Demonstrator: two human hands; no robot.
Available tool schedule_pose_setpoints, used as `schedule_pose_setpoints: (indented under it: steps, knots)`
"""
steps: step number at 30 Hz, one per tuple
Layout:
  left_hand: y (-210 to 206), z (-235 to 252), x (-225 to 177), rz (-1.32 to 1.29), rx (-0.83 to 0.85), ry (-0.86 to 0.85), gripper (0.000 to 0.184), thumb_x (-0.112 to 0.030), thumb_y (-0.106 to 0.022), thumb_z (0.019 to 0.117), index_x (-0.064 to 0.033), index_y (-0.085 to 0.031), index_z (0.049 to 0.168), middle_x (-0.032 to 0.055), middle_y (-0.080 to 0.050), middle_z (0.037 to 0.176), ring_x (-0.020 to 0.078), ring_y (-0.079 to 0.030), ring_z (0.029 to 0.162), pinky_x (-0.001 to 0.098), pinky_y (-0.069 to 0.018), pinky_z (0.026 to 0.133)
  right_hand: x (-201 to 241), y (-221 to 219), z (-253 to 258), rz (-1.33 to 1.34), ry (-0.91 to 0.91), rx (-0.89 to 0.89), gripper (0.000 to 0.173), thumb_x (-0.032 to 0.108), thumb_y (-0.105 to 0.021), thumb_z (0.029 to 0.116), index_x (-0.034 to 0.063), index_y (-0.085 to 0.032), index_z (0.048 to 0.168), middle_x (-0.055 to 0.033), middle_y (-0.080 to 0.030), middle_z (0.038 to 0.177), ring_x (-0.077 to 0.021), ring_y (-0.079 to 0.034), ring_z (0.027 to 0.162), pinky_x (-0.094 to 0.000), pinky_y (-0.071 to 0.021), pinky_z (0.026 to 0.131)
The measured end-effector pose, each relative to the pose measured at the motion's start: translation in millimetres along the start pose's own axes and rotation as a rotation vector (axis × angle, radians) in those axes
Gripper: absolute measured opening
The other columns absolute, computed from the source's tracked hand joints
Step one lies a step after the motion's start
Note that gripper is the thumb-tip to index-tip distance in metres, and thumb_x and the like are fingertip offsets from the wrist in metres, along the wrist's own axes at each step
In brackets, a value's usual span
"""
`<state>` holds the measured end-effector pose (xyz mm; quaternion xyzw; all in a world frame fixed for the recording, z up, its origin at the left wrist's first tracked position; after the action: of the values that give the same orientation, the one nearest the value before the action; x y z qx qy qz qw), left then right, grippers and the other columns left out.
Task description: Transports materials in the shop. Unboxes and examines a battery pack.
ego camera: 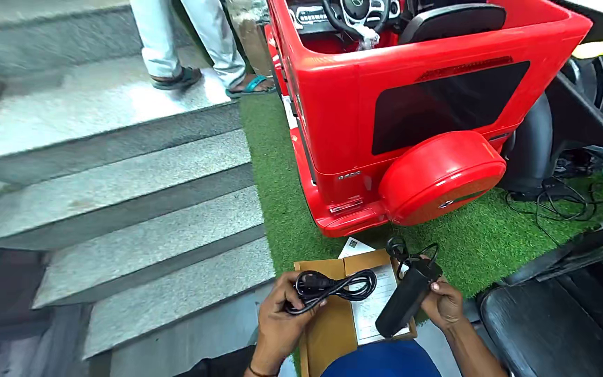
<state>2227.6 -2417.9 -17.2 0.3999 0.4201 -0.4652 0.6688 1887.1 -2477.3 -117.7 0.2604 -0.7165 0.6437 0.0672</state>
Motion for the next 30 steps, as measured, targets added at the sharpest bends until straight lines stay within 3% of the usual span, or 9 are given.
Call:
schedule_pose_setpoints:
  steps: [6,12,17,20,21,23,25,27,30]
  knots:
    - [-17,-12,-31,0.372,0.065,-0.315,0.022,-0.019,-0.074,0.0888,-0.0155,-0.056,0.078,0.0002,-0.068,0.109,0.0120,-0.065,0.109,0.0274,-0.0576,0.092,13,15,15,-0.002,-0.084,0.067,0.056,0.016,-0.083,0.0662,0.0091,-0.071,0.120,-0.0165,-0.072,0.112,-0.0293,-0.071,0.104,-0.0491,-0.0579,0.091]
    - [-25,-9,-39,0.483,0.103,-0.378,0.020,-0.016,-0.069,0.0911,-0.0141,-0.054,0.077,0.0020,-0.068,0.109,0.0133,-0.066,0.109,0.0284,-0.0574,0.092,13,13,17,0.125,-0.166,0.119,0.049,0.024,-0.081,0.0686,0.0058,-0.075,0.114,-0.0197,-0.073,0.109,-0.0323,-0.072,0.100,-0.0493,-0.0584,0.088]
    - [-28,-13,-31,0.271,0.073,-0.174,0.027,-0.024,-0.082,0.0840,-0.0177,-0.057,0.078,-0.0010,-0.067,0.111,0.0115,-0.064,0.111,0.0266,-0.0567,0.092,-11,5,21,0.145,-0.178,0.009,0.050,0.042,-0.077,0.0691,0.0062,-0.075,0.104,-0.0185,-0.072,0.095,-0.0324,-0.071,0.086,-0.0489,-0.0593,0.075]
    - [-29,-30,-22,-0.018,0.043,0.049,0.031,-0.019,-0.092,0.0717,-0.0231,-0.063,0.079,-0.0069,-0.069,0.113,0.0102,-0.063,0.112,0.0281,-0.0553,0.094,-26,-2,24,0.104,-0.199,-0.133,0.071,0.071,-0.049,0.0806,0.0084,-0.069,0.108,-0.0156,-0.070,0.092,-0.0303,-0.069,0.079,-0.0494,-0.0588,0.070]
    - [-27,-37,-21,-0.093,0.087,0.098,0.031,-0.017,-0.093,0.0716,-0.0244,-0.065,0.082,-0.0088,-0.069,0.116,0.0091,-0.063,0.114,0.0287,-0.0549,0.096,-30,-3,26,0.108,-0.220,-0.153,0.086,0.084,-0.042,0.0788,0.0085,-0.069,0.109,-0.0147,-0.070,0.090,-0.0297,-0.069,0.077,-0.0496,-0.0593,0.070]
    - [-26,-49,-23,-0.204,0.222,0.148,0.028,-0.016,-0.091,0.0754,-0.0253,-0.067,0.088,-0.0104,-0.066,0.121,0.0071,-0.061,0.118,0.0288,-0.0540,0.099,-37,-4,30,0.140,-0.226,-0.082,0.100,0.097,-0.047,0.0676,0.0088,-0.072,0.107,-0.0118,-0.070,0.088,-0.0270,-0.069,0.078,-0.0494,-0.0593,0.076]
    - [-28,-59,-28,-0.301,0.304,0.158,0.024,-0.015,-0.088,0.0780,-0.0237,-0.070,0.093,-0.0081,-0.065,0.126,0.0087,-0.060,0.120,0.0303,-0.0531,0.101,-38,-12,34,0.089,-0.133,-0.021,0.086,0.089,-0.056,0.0723,0.0098,-0.074,0.100,-0.0105,-0.072,0.085,-0.0248,-0.071,0.079,-0.0465,-0.0600,0.077]
    - [-28,-68,-31,-0.340,0.311,0.162,0.024,-0.014,-0.087,0.0778,-0.0221,-0.071,0.094,-0.0066,-0.066,0.127,0.0098,-0.060,0.121,0.0312,-0.0524,0.102,-36,-26,37,-0.040,0.042,-0.041,0.054,0.063,-0.066,0.0796,0.0130,-0.077,0.096,-0.0081,-0.075,0.085,-0.0193,-0.073,0.078,-0.0378,-0.0616,0.071]
    - [-27,-68,-37,-0.344,0.289,0.143,0.023,-0.011,-0.087,0.0777,-0.0191,-0.069,0.091,-0.0042,-0.068,0.122,0.0113,-0.062,0.119,0.0324,-0.0529,0.102,-38,-31,53,-0.489,0.271,-0.044,0.030,0.042,-0.055,0.0885,0.0186,-0.071,0.099,-0.0010,-0.071,0.089,-0.0119,-0.068,0.082,-0.0325,-0.0573,0.072]
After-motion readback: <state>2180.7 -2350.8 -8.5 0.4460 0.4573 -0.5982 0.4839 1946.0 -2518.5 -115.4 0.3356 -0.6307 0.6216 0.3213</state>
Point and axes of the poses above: each hand's wrist, its own z-axis towards the middle knuckle, its own y-axis out of the back of the hand, x = y × z, the point moved 2 cm from there along z, towards the middle knuckle
